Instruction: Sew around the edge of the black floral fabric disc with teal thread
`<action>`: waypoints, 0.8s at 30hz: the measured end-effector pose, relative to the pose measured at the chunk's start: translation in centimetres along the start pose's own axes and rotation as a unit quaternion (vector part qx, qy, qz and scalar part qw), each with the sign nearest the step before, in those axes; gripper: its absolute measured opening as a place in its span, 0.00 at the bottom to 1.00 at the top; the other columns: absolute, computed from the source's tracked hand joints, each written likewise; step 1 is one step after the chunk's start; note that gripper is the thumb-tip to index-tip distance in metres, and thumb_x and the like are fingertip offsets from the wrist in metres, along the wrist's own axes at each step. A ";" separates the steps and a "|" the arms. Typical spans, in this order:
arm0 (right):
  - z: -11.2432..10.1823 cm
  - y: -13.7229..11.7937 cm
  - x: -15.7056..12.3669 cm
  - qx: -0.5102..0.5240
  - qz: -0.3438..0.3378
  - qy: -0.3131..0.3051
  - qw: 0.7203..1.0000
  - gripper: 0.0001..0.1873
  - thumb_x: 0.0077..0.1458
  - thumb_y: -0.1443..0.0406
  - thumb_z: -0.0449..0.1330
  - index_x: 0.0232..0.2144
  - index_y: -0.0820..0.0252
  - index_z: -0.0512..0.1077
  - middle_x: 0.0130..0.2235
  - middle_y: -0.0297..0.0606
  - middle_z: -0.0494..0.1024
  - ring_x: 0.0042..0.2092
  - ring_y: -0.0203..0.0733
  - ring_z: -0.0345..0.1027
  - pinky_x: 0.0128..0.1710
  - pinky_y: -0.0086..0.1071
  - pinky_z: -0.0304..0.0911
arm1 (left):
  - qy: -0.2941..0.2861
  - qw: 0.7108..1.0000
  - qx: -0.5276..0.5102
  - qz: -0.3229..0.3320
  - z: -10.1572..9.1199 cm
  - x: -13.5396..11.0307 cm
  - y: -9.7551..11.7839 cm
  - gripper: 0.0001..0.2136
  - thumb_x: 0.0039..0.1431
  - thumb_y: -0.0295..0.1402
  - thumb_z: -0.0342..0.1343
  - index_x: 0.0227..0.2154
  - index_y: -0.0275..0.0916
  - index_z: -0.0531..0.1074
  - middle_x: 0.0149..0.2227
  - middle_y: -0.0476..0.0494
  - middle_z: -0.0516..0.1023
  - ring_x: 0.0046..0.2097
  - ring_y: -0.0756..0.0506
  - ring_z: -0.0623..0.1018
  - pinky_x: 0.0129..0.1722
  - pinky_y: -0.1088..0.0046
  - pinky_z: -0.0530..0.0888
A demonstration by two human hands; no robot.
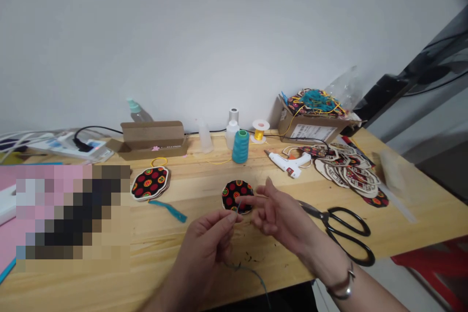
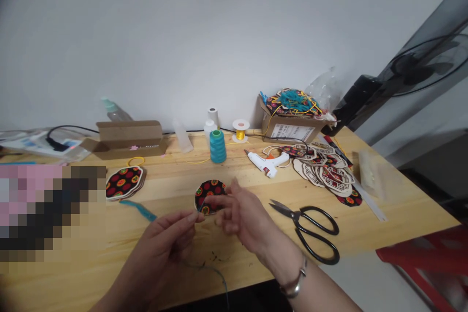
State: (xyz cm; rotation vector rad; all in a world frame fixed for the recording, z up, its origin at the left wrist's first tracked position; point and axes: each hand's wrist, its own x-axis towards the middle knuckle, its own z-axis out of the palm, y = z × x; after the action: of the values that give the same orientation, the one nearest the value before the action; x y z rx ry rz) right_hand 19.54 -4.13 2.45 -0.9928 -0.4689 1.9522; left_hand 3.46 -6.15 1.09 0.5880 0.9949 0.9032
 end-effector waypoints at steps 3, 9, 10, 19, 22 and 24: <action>0.1 -0.8 1.1 0.097 -0.030 0.000 0.995 0.15 0.56 0.53 0.51 0.32 0.60 0.57 0.38 0.49 0.75 0.20 0.26 0.58 0.13 0.16 0.42 | 0.022 0.999 0.023 0.006 0.2 -0.4 0.0 0.09 0.45 0.36 0.62 0.23 0.34 0.75 0.13 0.59 0.53 0.17 0.56 0.50 0.16 0.80 0.48; -0.3 -5.4 2.3 0.120 -0.123 -0.006 0.985 0.14 0.60 0.57 0.46 0.27 0.60 0.60 0.36 0.46 0.75 0.19 0.28 0.55 0.12 0.19 0.48 | 0.040 0.999 0.008 -0.004 0.2 -0.6 -0.2 0.11 0.41 0.39 0.64 0.21 0.34 0.75 0.14 0.59 0.51 0.18 0.57 0.48 0.16 0.80 0.46; -0.3 -6.3 2.6 0.107 -0.135 -0.012 0.985 0.14 0.60 0.58 0.45 0.28 0.60 0.60 0.35 0.46 0.75 0.19 0.28 0.55 0.12 0.19 0.48 | 0.040 0.999 0.005 -0.003 0.2 -0.6 -0.2 0.11 0.41 0.39 0.64 0.22 0.34 0.75 0.14 0.59 0.51 0.18 0.57 0.49 0.16 0.80 0.46; 3.1 -12.4 4.7 0.002 -0.182 -0.038 0.983 0.13 0.59 0.58 0.46 0.29 0.60 0.60 0.36 0.47 0.75 0.19 0.27 0.57 0.12 0.19 0.46 | 0.024 1.000 -0.012 0.006 -0.3 -0.8 0.3 0.12 0.44 0.40 0.63 0.24 0.34 0.75 0.15 0.59 0.50 0.18 0.57 0.48 0.17 0.80 0.46; 4.9 -13.8 4.5 -0.043 -0.221 -0.042 0.973 0.12 0.59 0.58 0.47 0.29 0.61 0.61 0.35 0.46 0.75 0.20 0.27 0.58 0.12 0.18 0.45 | 0.019 1.000 -0.019 0.002 -0.5 -0.9 0.2 0.12 0.42 0.40 0.63 0.23 0.34 0.75 0.15 0.59 0.50 0.18 0.57 0.48 0.17 0.80 0.45; 6.0 -14.6 4.2 -0.079 -0.254 -0.049 0.963 0.12 0.58 0.57 0.49 0.29 0.61 0.62 0.35 0.44 0.75 0.20 0.26 0.58 0.12 0.19 0.45 | 0.020 1.000 -0.023 -0.002 -0.6 -0.9 0.2 0.12 0.42 0.40 0.64 0.22 0.34 0.76 0.14 0.59 0.50 0.18 0.57 0.48 0.17 0.80 0.46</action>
State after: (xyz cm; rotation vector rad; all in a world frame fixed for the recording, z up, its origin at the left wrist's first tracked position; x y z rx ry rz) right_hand 21.27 7.72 13.57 -0.7770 -0.8564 1.5199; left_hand 2.59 -6.79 1.36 0.5295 1.0084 0.9351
